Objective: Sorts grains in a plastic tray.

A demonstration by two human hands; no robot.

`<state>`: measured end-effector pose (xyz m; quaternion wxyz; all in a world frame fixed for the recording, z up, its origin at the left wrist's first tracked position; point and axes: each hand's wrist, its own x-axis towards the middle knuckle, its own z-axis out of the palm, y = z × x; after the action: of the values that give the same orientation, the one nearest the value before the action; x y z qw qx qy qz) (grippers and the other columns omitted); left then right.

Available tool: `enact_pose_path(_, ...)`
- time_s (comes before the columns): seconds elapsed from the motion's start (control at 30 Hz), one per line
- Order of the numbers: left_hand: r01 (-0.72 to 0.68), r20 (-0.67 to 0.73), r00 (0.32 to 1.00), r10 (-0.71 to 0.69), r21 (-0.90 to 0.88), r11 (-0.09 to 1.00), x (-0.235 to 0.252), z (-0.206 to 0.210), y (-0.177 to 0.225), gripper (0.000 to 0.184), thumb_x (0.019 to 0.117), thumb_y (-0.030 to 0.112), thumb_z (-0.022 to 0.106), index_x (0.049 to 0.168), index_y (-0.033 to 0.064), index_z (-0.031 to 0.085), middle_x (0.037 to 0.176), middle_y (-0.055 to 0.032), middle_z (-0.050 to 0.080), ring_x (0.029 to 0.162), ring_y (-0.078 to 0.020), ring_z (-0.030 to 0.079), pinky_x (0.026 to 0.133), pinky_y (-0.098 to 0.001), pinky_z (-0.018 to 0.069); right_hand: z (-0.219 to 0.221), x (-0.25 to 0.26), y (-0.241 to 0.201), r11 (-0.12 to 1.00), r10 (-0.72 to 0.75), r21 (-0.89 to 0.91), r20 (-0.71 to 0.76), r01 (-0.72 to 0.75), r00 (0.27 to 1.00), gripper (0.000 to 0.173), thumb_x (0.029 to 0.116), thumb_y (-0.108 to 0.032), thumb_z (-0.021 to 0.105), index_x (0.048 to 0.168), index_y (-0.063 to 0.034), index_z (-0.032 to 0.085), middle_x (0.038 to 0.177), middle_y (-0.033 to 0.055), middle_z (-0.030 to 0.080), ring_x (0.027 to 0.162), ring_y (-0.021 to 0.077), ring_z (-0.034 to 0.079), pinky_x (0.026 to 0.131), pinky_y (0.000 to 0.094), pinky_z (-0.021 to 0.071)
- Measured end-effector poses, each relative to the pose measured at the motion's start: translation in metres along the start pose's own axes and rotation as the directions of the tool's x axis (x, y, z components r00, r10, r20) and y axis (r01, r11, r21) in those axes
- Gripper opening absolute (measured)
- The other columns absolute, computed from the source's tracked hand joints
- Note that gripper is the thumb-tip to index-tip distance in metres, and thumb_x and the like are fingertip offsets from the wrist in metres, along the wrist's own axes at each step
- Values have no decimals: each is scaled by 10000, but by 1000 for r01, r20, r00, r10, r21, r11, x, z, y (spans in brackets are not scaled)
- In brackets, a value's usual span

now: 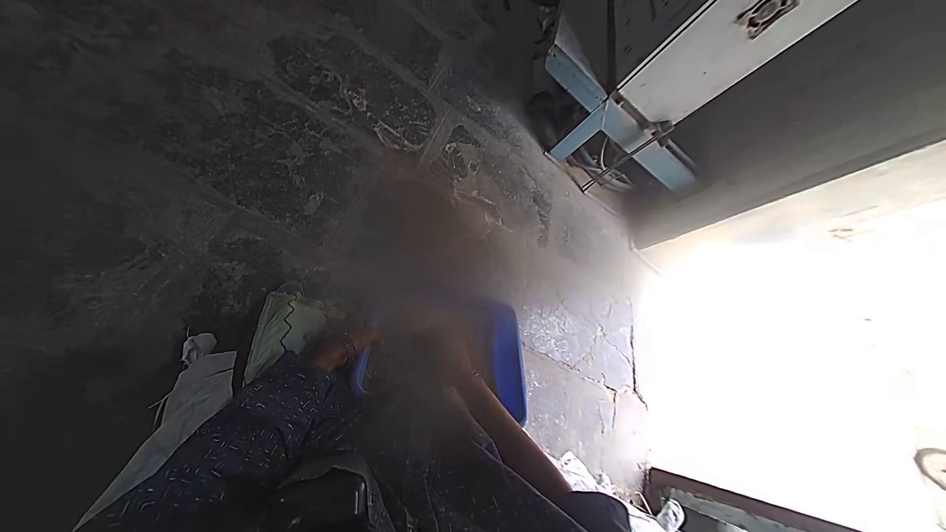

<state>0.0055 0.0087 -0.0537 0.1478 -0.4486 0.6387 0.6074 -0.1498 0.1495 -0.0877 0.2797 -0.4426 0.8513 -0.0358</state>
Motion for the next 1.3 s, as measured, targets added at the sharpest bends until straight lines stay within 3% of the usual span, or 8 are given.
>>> enact_pose_path(0.17,-17,-23,1000,16,-17,1000,37,3,-27,518,920,75,733,1351,-101,506,1302,-298,577,1203,-376,586,1028,-529,455,-1,2,0,999,23,-37,15,-22,1000,453,1109,-332,411,1128,31,683,1133,219,708,1120,352,676,969,529,494)
enact_pose_path(0.33,48,4,999,-48,29,998,-31,-3,21,487,990,37,636,1424,-100,462,1420,-295,510,1301,-353,507,1090,-475,388,0,1,1,999,18,-43,15,-18,1000,445,1097,-335,443,1122,39,683,1134,222,705,1112,360,676,958,538,500)
enact_pose_path(0.47,-56,-24,998,57,47,997,3,0,-8,470,947,71,697,1343,-112,522,1306,-308,578,1206,-376,584,1026,-515,459,2,1,1,999,-25,-32,20,25,999,453,1042,-390,556,1232,6,668,1230,209,679,1153,352,663,986,535,500)
enact_pose_path(0.6,18,-4,1000,-18,42,999,-15,-2,10,465,971,46,663,1383,-100,505,1354,-287,556,1229,-344,550,1050,-481,424,2,-2,-4,998,-46,-37,50,48,998,580,954,-510,654,1278,-29,661,1267,197,655,1186,341,642,996,527,503)
enact_pose_path(0.73,-29,-16,999,29,24,999,32,2,-25,484,932,90,721,1347,-78,536,1294,-288,592,1196,-374,593,1023,-534,460,4,1,-1,995,-74,-62,90,79,993,595,964,-529,638,1312,-46,640,1285,187,644,1208,334,631,1017,519,498)
enact_pose_path(0.87,10,6,1000,-10,60,998,-6,-2,4,492,968,65,673,1399,-95,498,1381,-291,545,1283,-356,531,1080,-496,402,0,0,-2,995,-80,-40,131,86,988,572,962,-493,648,1313,-42,636,1287,193,647,1199,344,635,1000,542,497)
enact_pose_path(1.0,-21,-25,999,22,26,999,35,2,-26,506,928,79,721,1366,-81,525,1323,-289,578,1232,-377,576,1043,-535,449,3,3,-2,996,-66,-54,157,75,985,479,1022,-425,582,1302,-41,647,1289,187,654,1210,340,636,1013,539,493)
enact_pose_path(1.3,-4,-17,1000,5,16,1000,37,2,-27,490,936,90,714,1355,-83,526,1313,-289,579,1219,-376,580,1034,-534,453,1,4,1,999,-34,-35,130,38,991,400,1063,-335,520,1249,-15,671,1265,187,676,1200,331,648,1023,527,488)
